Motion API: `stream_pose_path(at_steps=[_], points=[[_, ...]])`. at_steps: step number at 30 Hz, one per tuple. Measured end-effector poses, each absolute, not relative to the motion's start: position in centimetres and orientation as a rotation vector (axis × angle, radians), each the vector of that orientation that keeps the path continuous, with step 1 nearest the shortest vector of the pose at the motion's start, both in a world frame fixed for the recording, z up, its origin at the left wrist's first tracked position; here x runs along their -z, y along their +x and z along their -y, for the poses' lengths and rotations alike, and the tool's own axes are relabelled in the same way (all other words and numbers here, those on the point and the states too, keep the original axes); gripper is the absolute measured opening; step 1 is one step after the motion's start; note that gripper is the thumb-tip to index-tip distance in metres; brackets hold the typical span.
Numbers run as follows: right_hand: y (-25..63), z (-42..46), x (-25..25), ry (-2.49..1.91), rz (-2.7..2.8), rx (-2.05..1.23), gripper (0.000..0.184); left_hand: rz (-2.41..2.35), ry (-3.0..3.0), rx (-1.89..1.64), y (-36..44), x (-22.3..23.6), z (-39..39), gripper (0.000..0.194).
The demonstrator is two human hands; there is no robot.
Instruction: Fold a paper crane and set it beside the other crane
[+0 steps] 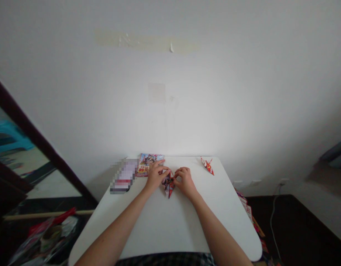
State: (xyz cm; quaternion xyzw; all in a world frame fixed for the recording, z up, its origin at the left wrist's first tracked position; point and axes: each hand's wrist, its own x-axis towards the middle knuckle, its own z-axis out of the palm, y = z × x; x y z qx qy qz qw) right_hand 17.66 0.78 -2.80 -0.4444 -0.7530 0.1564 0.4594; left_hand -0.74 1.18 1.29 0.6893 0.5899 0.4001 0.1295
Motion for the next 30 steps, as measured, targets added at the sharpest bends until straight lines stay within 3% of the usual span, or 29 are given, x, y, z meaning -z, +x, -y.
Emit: stream_pose_path(at_steps=[8,30], points=[[17.9,-0.9,3.0,-1.085,1.866,-0.394,0.004,-1.649,2.078,-1.093,-0.3,-1.1,-0.9,0.004],[17.9,-0.7,2.6,-1.104,1.879,-0.355,0.008,-1.542,2.072,-1.39,-0.2,0.4,-1.5,0.011]])
